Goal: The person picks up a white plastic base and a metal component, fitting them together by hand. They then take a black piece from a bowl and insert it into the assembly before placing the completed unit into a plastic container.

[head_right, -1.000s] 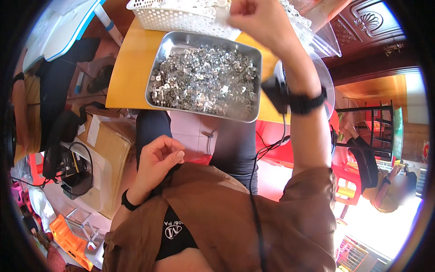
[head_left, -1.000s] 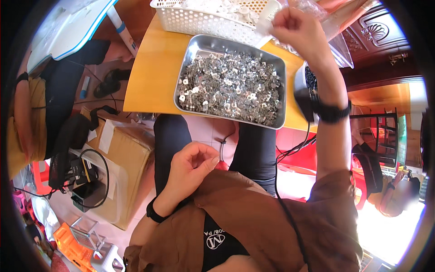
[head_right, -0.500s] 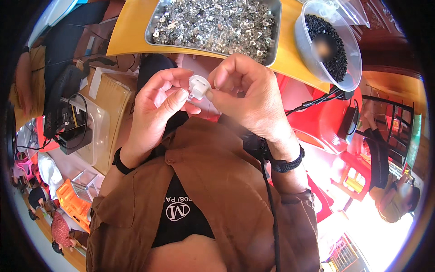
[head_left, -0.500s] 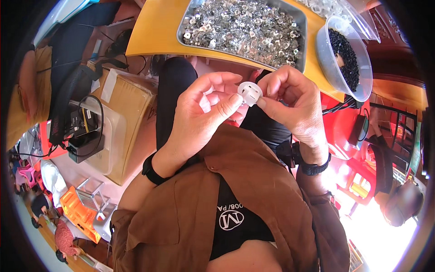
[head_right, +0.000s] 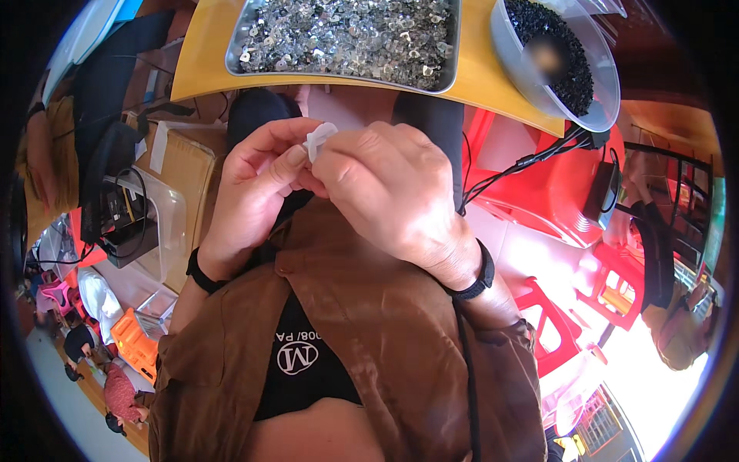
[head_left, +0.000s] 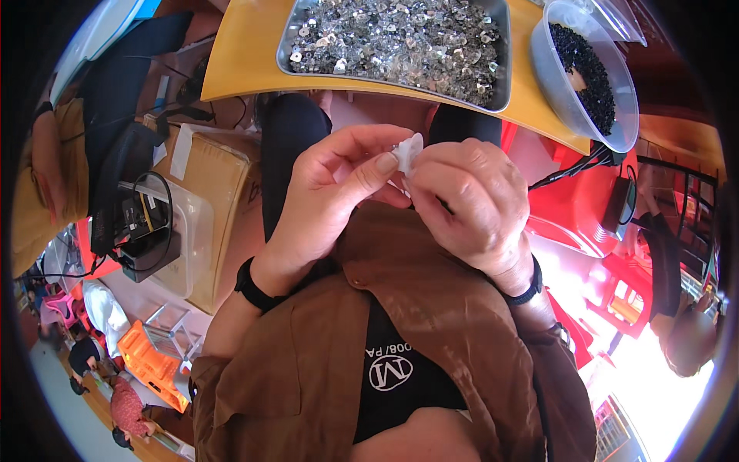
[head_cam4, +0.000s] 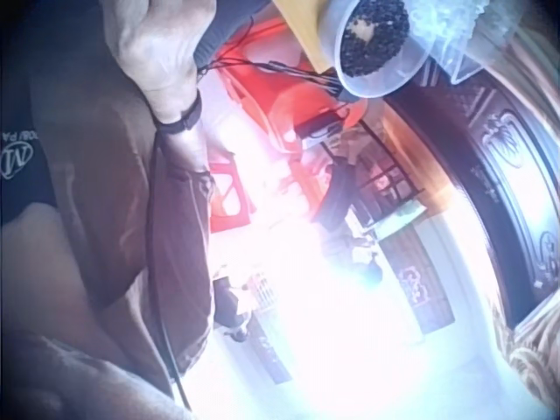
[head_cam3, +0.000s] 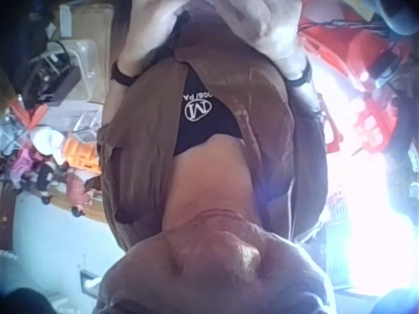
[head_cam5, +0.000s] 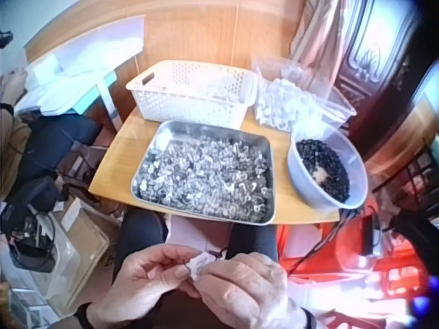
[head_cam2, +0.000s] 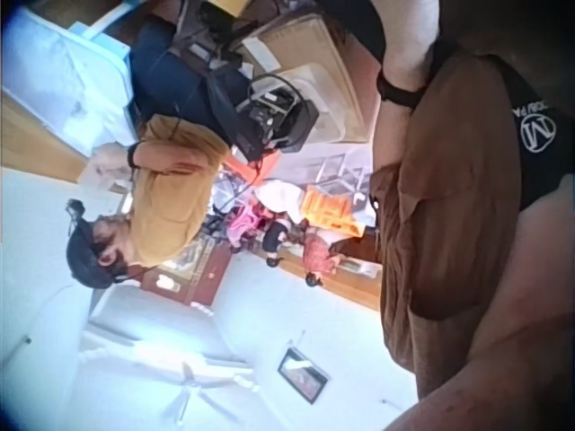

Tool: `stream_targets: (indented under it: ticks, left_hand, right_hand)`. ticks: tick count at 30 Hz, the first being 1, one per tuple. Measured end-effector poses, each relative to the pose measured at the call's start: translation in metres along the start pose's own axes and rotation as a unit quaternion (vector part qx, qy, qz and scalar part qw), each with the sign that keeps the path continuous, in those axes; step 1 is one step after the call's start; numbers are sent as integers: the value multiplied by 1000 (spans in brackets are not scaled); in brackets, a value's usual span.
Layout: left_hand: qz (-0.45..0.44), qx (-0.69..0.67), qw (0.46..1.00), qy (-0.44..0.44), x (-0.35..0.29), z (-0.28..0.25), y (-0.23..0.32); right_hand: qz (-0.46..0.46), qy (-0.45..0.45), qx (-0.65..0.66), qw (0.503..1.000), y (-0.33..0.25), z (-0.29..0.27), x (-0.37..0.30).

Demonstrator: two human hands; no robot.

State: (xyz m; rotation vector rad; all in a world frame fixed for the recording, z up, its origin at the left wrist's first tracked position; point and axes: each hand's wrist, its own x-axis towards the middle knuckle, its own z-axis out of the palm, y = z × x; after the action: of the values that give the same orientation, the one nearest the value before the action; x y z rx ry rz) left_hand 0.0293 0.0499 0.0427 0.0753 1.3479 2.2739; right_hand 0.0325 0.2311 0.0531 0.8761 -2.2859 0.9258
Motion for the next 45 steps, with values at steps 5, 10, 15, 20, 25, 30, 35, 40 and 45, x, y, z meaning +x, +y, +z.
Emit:
stream_targets:
  ticks: [5,10,15,20,25,30,35,40,45]
  left_hand:
    - [-50,-61,997,-4,-1,-1,3]
    - [-87,-43,995,-26,1,-10,-7]
    - [-98,-25,992,-77,2,-14,-9]
    - [-80,-10,996,-40,1,-2,-3]
    - [-70,12,996,-60,0,-6,-3]
    - [-66,-47,997,-12,0,0,-1]
    - [-65,-42,997,-18,0,-1,-2]
    - [-69,-73,994,-39,0,-2,-1]
    - [-104,-21,993,-58,-1,-5,2]
  right_hand:
    - [57,7,71,996,7,-8,7]
    - [128,-16,112,985,10,-4,2]
    - [145,-14,116,983,8,-4,1]
    - [134,-4,96,986,8,-7,3]
    - [144,1,91,985,6,-4,3]
    - [108,23,43,993,7,-2,5]
    - [92,19,32,995,9,-2,3]
    - [72,-47,74,994,18,-13,6]
    - [87,-128,132,979,23,-20,9]
